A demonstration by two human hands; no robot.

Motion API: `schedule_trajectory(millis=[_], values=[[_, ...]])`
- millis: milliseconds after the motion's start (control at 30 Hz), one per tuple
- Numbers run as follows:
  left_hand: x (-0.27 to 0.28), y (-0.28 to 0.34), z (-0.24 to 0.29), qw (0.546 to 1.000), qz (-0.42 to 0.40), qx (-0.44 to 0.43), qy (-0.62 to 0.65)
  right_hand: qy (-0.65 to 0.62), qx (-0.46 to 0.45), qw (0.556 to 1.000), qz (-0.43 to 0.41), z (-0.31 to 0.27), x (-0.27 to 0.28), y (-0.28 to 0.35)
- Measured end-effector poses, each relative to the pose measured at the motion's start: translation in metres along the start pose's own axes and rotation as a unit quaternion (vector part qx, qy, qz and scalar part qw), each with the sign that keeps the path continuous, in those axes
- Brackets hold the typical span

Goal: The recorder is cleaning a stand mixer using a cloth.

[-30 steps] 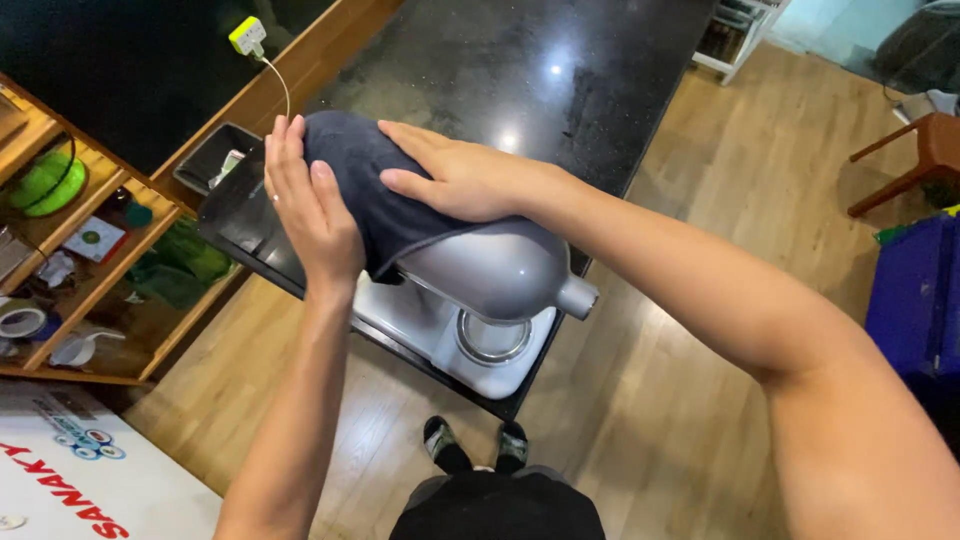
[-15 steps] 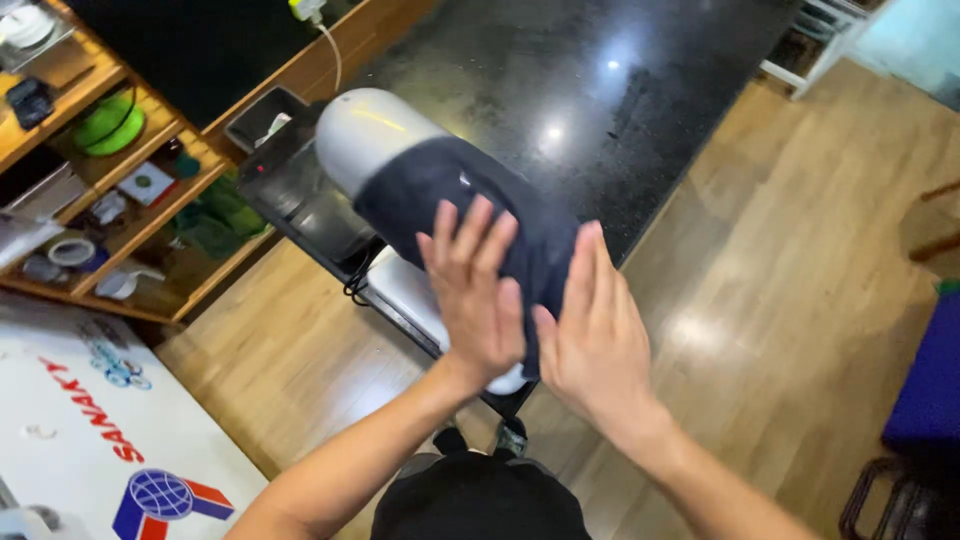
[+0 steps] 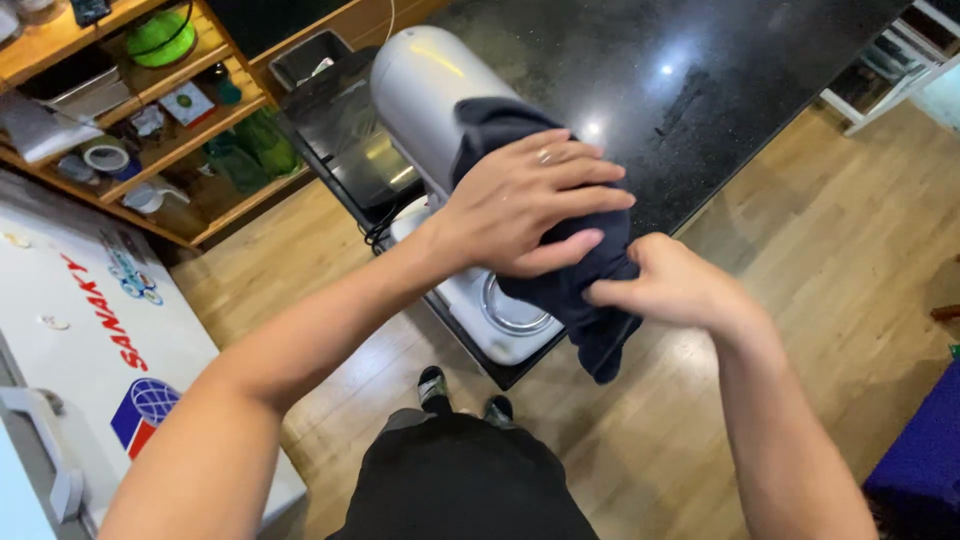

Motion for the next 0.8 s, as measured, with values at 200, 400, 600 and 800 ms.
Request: schedule_trajectory(millis=[200,400,600,800], values=[[-0.006,-0.002,0.013,0.998,0.031,0.045,-0.01,-0.163,-0.007,0.985,-0.05,0.025,-0.012,-0.018],[-0.024,0.018,0.039,0.982,0.149,0.096,-0.059,0.177,-0.056,0.97,0.157,-0.043,-0.03,0.028],[-0.045,0.046,0.035,0.97,0.21,0.052,-0.112,0.21,0.076,0.927,0.303,-0.031,-0.058,0.047],[-0.032,0.064,0.002,0.978,0.173,-0.013,-0.116,-0.025,0.324,0.923,0.207,-0.022,-0.013,0.007]])
Point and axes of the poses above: each hand's wrist, its own y-axis away from the middle knuckle, its own x-axis out of the back of the hand, z = x × y, the point moved 2 cm from there along -y, towards the middle knuckle
